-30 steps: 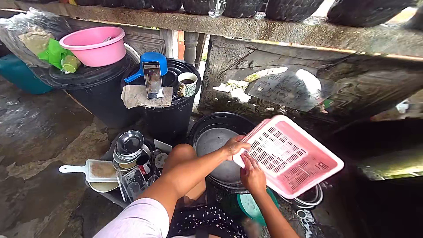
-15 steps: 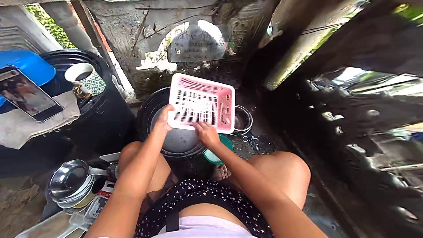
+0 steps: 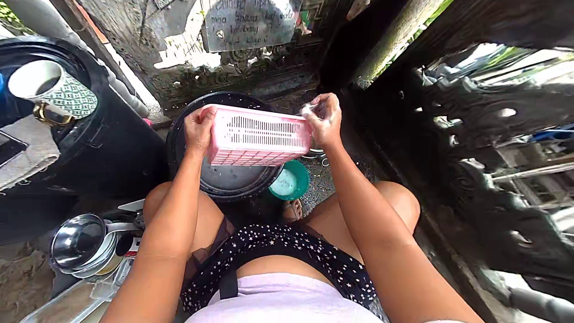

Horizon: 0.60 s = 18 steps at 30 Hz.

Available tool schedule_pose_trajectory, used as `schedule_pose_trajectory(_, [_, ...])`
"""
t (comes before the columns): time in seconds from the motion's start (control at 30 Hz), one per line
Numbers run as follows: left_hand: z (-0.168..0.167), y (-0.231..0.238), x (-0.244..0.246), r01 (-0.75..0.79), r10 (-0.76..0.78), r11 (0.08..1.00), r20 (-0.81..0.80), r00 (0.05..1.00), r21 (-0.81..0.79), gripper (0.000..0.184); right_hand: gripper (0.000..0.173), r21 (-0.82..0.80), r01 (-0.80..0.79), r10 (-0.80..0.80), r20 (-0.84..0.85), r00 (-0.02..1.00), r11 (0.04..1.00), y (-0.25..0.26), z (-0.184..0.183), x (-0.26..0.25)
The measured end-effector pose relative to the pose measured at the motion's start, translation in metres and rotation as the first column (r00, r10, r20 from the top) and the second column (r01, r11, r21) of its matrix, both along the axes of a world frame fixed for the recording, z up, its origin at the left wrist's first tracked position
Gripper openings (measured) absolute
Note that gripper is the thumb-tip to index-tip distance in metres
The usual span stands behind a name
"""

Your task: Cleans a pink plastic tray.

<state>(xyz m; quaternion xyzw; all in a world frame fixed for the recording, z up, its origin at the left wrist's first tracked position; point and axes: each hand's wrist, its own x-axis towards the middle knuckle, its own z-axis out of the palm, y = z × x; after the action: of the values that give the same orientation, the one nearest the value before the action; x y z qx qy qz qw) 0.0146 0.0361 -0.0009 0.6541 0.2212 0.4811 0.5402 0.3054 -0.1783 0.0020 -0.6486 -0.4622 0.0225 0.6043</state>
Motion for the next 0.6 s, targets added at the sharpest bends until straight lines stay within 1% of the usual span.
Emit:
schedule_pose_trajectory(0.03, [0.003, -0.005, -0.002, -0.037, 0.039, 0.999, -0.049, 0.998, 0.036, 0.024, 0.034, 0.104, 0.036, -0.019, -0.156, 0.988, 0.994, 0.000, -0.017, 0.007])
schedule_pose_trajectory(0.07, [0.004, -0.009, -0.006, -0.079, 0.088, 0.993, -0.107, 0.990, 0.089, 0.025, 0.028, 0.114, 0.171, -0.130, -0.300, 0.945, 0.979, -0.004, -0.036, 0.010])
schedule_pose_trajectory(0.1, [0.005, -0.012, -0.010, -0.117, 0.140, 0.981, -0.156, 0.978, 0.153, 0.028, 0.030, -0.007, 0.339, -0.314, -0.391, 0.865, 0.941, -0.011, -0.057, 0.011])
schedule_pose_trajectory(0.13, [0.006, -0.013, -0.013, -0.143, 0.180, 0.966, -0.167, 0.969, 0.213, 0.031, 0.035, -0.207, 0.450, -0.494, -0.424, 0.759, 0.869, -0.019, -0.079, 0.010])
schedule_pose_trajectory(0.17, [0.007, -0.012, -0.014, -0.159, 0.204, 0.950, -0.149, 0.968, 0.267, 0.033, 0.039, -0.411, 0.480, -0.630, -0.435, 0.644, 0.775, -0.026, -0.102, 0.003])
schedule_pose_trajectory(0.2, [0.010, -0.011, -0.015, -0.170, 0.214, 0.938, -0.117, 0.970, 0.303, 0.033, 0.043, -0.577, 0.442, -0.719, -0.446, 0.533, 0.686, -0.030, -0.128, -0.007])
schedule_pose_trajectory(0.23, [0.011, -0.010, -0.015, -0.183, 0.221, 0.929, -0.086, 0.972, 0.320, 0.031, 0.046, -0.682, 0.355, -0.757, -0.479, 0.445, 0.640, -0.032, -0.157, -0.015])
schedule_pose_trajectory(0.27, [0.011, -0.009, -0.015, -0.207, 0.239, 0.924, -0.062, 0.969, 0.322, 0.030, 0.047, -0.749, 0.233, -0.758, -0.496, 0.423, 0.620, -0.035, -0.185, -0.025])
schedule_pose_trajectory(0.3, [0.009, -0.009, -0.016, -0.236, 0.262, 0.922, -0.048, 0.964, 0.307, 0.028, 0.046, -0.805, 0.082, -0.732, -0.487, 0.477, 0.588, -0.041, -0.206, -0.034])
schedule_pose_trajectory(0.33, [0.006, -0.008, -0.016, -0.267, 0.289, 0.920, -0.037, 0.956, 0.287, 0.028, 0.043, -0.874, -0.073, -0.667, -0.419, 0.616, 0.481, -0.046, -0.221, -0.039])
schedule_pose_trajectory(0.37, [0.005, -0.008, -0.016, -0.298, 0.317, 0.917, -0.032, 0.948, 0.266, 0.028, 0.041, -0.949, -0.155, -0.523, -0.283, 0.804, 0.274, -0.048, -0.240, -0.041])
schedule_pose_trajectory(0.4, [0.005, -0.009, -0.017, -0.331, 0.348, 0.912, -0.031, 0.937, 0.244, 0.028, 0.041, -0.987, -0.151, -0.341, -0.163, 0.926, 0.062, -0.045, -0.253, -0.045])
schedule_pose_trajectory(0.43, [0.005, -0.010, -0.019, -0.360, 0.375, 0.907, -0.035, 0.926, 0.218, 0.028, 0.043, -0.994, -0.100, -0.248, -0.086, 0.965, -0.044, -0.039, -0.262, -0.054])
schedule_pose_trajectory(0.47, [0.005, -0.012, -0.020, -0.382, 0.398, 0.904, -0.048, 0.916, 0.191, 0.029, 0.046, -0.996, -0.050, -0.204, -0.035, 0.978, -0.070, -0.033, -0.270, -0.065])
schedule_pose_trajectory(0.5, [0.006, -0.013, -0.022, -0.391, 0.408, 0.906, -0.081, 0.910, 0.164, 0.033, 0.051, -0.998, -0.029, -0.143, -0.020, 0.989, -0.059, -0.030, -0.276, -0.076])
schedule_pose_trajectory(0.53, [0.005, -0.012, -0.023, -0.391, 0.407, 0.909, -0.107, 0.907, 0.140, 0.034, 0.056, -1.000, -0.020, -0.051, -0.019, 0.999, -0.013, -0.029, -0.283, -0.085])
schedule_pose_trajectory(0.6, [0.003, -0.002, -0.022, -0.406, 0.418, 0.908, -0.146, 0.897, 0.105, 0.034, 0.059, -0.991, -0.037, 0.196, -0.012, 0.981, 0.126, -0.035, -0.307, -0.089])
